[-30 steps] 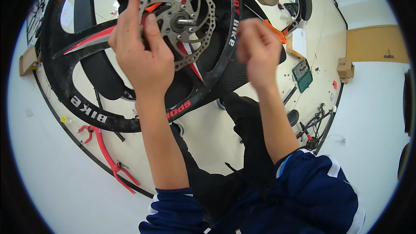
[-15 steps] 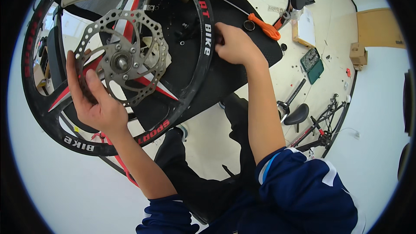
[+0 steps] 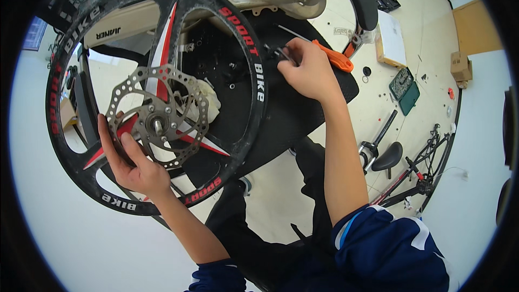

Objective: The person assembles a bicycle wheel by attaching a disc brake rotor to the hub using an Allen key. They then adjust the handlebar stem with the same tool.

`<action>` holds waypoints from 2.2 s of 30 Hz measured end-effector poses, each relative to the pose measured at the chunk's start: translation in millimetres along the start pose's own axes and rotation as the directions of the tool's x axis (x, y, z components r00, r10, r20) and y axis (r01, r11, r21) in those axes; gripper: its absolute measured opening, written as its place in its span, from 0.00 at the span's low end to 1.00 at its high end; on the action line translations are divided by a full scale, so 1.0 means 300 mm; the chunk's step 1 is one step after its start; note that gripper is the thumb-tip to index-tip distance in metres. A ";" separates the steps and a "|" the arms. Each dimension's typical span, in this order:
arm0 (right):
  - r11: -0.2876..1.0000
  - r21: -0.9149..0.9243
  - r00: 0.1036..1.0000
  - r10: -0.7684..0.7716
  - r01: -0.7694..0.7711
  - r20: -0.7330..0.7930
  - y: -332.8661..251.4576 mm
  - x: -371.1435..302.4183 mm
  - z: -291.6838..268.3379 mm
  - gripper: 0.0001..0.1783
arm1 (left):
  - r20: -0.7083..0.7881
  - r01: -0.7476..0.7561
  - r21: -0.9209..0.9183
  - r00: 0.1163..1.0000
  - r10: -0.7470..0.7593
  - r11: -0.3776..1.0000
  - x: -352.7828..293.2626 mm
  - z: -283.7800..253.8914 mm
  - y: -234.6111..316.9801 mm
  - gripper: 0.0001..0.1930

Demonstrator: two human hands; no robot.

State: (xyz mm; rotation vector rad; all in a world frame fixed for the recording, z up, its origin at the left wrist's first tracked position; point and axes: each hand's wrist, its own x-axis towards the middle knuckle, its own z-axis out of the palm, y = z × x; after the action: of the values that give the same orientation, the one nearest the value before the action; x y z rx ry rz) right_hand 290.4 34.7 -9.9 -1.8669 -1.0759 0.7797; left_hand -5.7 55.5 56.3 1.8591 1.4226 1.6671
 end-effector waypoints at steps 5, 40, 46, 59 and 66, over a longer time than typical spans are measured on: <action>0.808 0.545 0.972 0.227 -0.225 0.064 -0.049 0.000 -0.039 0.10 | 0.011 0.019 -0.013 1.000 -0.018 1.000 -0.008 -0.006 -0.019 0.22; 0.971 -0.193 0.990 -0.143 0.138 -0.009 0.070 0.005 -0.075 0.17 | 0.005 -0.059 0.056 0.998 0.059 0.997 -0.004 -0.010 -0.033 0.20; 0.985 -0.014 0.981 -0.170 0.169 -0.089 0.038 0.006 -0.090 0.17 | 0.001 -0.039 0.023 0.999 0.039 0.999 -0.002 -0.007 -0.034 0.21; 0.965 0.023 0.963 -0.257 0.260 -0.084 0.022 0.004 -0.046 0.19 | -0.006 -0.077 0.055 0.997 0.077 0.996 -0.002 -0.001 -0.023 0.20; 0.975 0.043 0.975 -0.214 0.216 -0.059 0.004 -0.007 -0.038 0.17 | -0.013 -0.057 0.033 0.998 0.058 0.998 -0.003 0.001 -0.024 0.20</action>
State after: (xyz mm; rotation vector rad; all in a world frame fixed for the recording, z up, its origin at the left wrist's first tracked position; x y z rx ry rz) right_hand 299.3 28.6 -5.4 -1.6871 -1.1910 0.6210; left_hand -8.7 58.4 50.2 1.9274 1.4232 1.6957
